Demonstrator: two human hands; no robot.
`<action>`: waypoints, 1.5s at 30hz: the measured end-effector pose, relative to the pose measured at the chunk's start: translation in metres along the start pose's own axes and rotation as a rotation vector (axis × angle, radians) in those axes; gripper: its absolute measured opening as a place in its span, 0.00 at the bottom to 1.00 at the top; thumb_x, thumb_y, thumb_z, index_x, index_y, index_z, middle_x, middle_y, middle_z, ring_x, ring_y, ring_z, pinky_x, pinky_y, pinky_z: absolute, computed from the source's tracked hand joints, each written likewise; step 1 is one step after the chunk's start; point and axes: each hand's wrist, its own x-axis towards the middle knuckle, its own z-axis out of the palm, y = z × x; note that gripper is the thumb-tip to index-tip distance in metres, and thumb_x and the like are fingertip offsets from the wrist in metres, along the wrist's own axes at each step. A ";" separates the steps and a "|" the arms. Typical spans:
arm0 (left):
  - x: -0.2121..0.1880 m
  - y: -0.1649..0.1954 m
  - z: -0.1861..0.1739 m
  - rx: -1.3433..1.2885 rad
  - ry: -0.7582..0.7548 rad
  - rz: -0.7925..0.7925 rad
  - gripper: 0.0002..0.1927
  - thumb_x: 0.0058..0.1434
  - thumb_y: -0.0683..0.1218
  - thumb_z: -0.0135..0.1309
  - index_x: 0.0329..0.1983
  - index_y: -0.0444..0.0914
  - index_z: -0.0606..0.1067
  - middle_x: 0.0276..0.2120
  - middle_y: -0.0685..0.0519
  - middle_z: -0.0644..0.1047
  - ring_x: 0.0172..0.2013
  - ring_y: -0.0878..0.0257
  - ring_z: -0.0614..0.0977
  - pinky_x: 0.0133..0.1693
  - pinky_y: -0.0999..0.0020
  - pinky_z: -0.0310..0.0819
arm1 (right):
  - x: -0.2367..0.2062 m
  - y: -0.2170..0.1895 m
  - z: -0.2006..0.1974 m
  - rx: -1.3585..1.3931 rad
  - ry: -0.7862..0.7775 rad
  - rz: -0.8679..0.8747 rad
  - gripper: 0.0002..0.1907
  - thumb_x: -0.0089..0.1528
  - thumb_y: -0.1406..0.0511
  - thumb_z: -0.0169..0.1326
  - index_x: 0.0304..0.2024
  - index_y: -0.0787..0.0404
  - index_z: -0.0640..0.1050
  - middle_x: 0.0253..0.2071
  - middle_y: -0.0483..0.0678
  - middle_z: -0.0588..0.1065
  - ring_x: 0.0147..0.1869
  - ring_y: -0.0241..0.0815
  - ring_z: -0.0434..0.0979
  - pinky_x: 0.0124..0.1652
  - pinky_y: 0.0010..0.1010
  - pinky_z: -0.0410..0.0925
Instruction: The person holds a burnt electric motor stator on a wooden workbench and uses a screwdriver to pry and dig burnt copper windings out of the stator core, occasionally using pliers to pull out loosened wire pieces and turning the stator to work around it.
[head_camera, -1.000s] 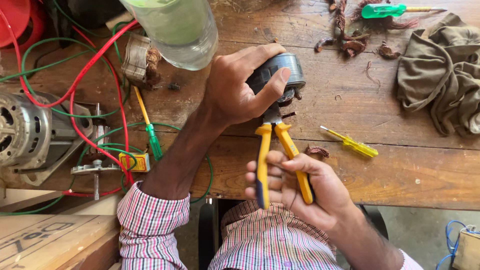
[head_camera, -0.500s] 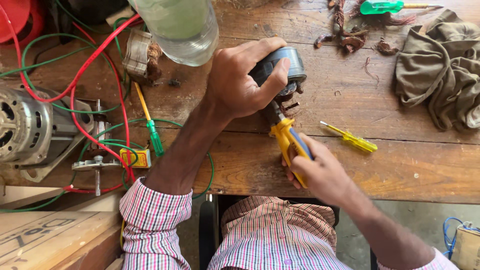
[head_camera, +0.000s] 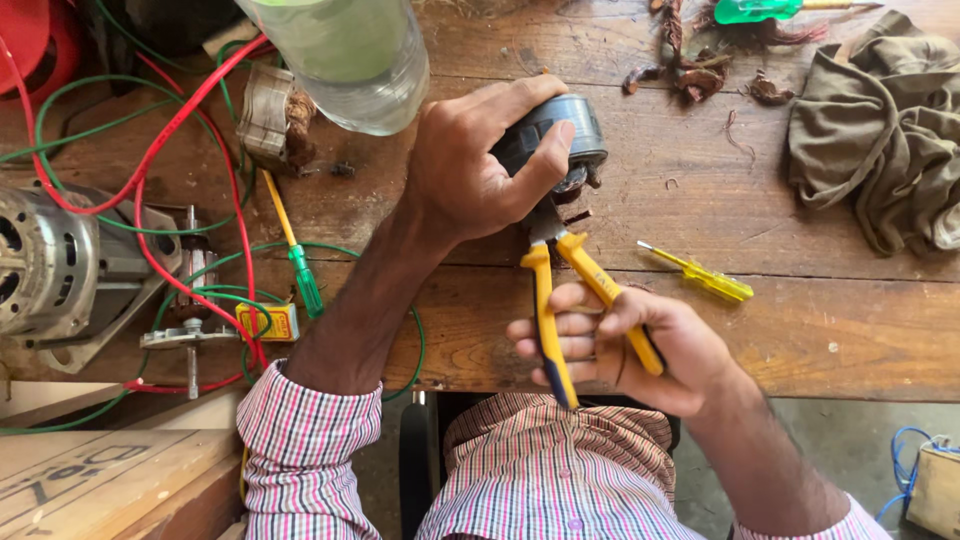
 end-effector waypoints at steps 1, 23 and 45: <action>0.000 0.000 0.000 0.000 0.001 0.005 0.15 0.68 0.48 0.59 0.52 0.35 0.77 0.39 0.44 0.82 0.37 0.51 0.86 0.41 0.62 0.82 | 0.001 -0.003 -0.001 0.021 -0.011 0.009 0.23 0.57 0.70 0.46 0.55 0.73 0.70 0.61 0.75 0.71 0.64 0.68 0.73 0.63 0.59 0.66; -0.002 0.008 0.009 0.051 0.086 -0.053 0.14 0.67 0.49 0.58 0.48 0.35 0.78 0.37 0.43 0.82 0.37 0.50 0.87 0.41 0.60 0.82 | 0.002 -0.004 0.041 -1.868 0.670 -0.290 0.11 0.60 0.65 0.51 0.42 0.62 0.68 0.29 0.57 0.74 0.35 0.60 0.77 0.36 0.48 0.68; -0.001 0.011 0.012 0.110 0.101 -0.060 0.13 0.67 0.48 0.57 0.48 0.35 0.79 0.35 0.43 0.82 0.34 0.49 0.86 0.38 0.60 0.81 | -0.017 0.044 0.024 -1.861 0.716 -0.468 0.12 0.60 0.65 0.51 0.43 0.63 0.68 0.37 0.59 0.70 0.43 0.64 0.74 0.41 0.52 0.66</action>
